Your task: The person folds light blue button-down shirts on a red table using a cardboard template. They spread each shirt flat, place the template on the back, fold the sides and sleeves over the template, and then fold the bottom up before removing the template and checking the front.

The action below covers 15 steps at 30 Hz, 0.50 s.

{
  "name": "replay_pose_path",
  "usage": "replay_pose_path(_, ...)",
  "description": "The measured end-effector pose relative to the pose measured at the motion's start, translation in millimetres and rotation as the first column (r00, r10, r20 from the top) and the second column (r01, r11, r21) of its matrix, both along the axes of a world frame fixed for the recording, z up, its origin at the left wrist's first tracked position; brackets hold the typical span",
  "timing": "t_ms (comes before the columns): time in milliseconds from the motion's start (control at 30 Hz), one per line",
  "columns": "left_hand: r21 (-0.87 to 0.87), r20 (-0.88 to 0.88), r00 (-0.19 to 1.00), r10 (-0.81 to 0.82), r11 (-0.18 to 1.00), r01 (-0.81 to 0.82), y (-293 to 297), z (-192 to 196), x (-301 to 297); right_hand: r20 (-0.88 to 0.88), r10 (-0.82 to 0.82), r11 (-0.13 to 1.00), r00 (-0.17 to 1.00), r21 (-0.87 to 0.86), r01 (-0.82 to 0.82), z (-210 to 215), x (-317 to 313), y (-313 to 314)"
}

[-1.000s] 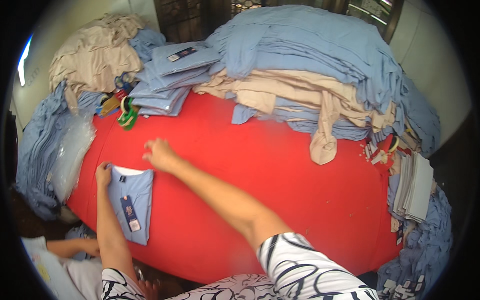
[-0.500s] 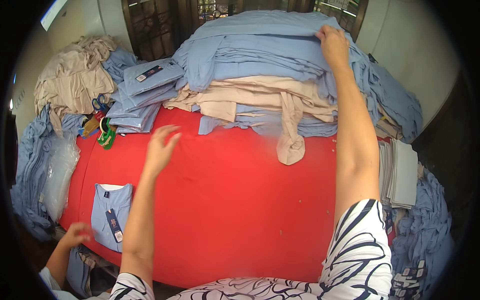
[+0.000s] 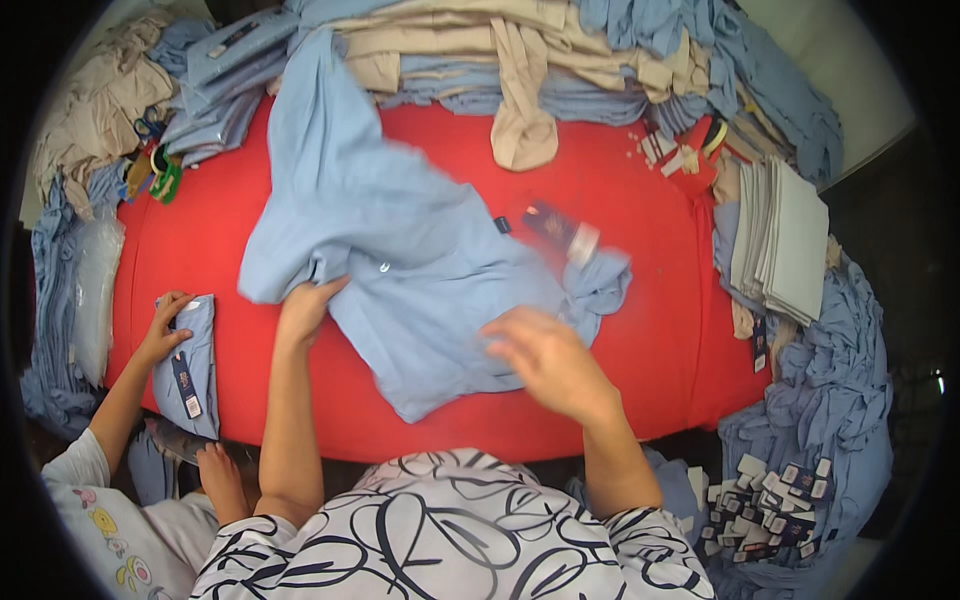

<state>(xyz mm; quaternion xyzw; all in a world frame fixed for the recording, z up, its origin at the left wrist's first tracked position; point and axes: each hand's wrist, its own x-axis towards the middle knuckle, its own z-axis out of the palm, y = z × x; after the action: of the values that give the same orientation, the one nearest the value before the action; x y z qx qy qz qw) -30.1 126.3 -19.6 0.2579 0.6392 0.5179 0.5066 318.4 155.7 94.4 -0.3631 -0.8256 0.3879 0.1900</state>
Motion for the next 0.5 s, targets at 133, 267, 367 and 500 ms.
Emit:
replay_pose_path(133,0.110,-0.314,0.879,0.359,0.933,-0.342,-80.0,-33.0,-3.0,0.106,-0.470,0.871,0.876,0.215,0.441,-76.4,50.3,5.2)
replay_pose_path(267,0.056,-0.714,0.628,0.311,0.918,-0.392,-115.2,-6.6,41.4,0.284,-0.510,0.855,0.812,0.266,0.445,-97.1,71.0,-2.2)
replay_pose_path(367,0.119,-0.453,0.867,0.208,0.978,-0.172,-120.1,-0.9,82.3,0.297,-0.597,0.788,0.745,0.388,0.478,-105.5,77.3,-7.3)
replay_pose_path(500,0.143,-0.461,0.866,-0.194,0.947,0.289,-71.7,17.0,182.6,0.509,-0.098,0.971,0.855,-0.141,0.195,-84.2,76.1,-9.6)
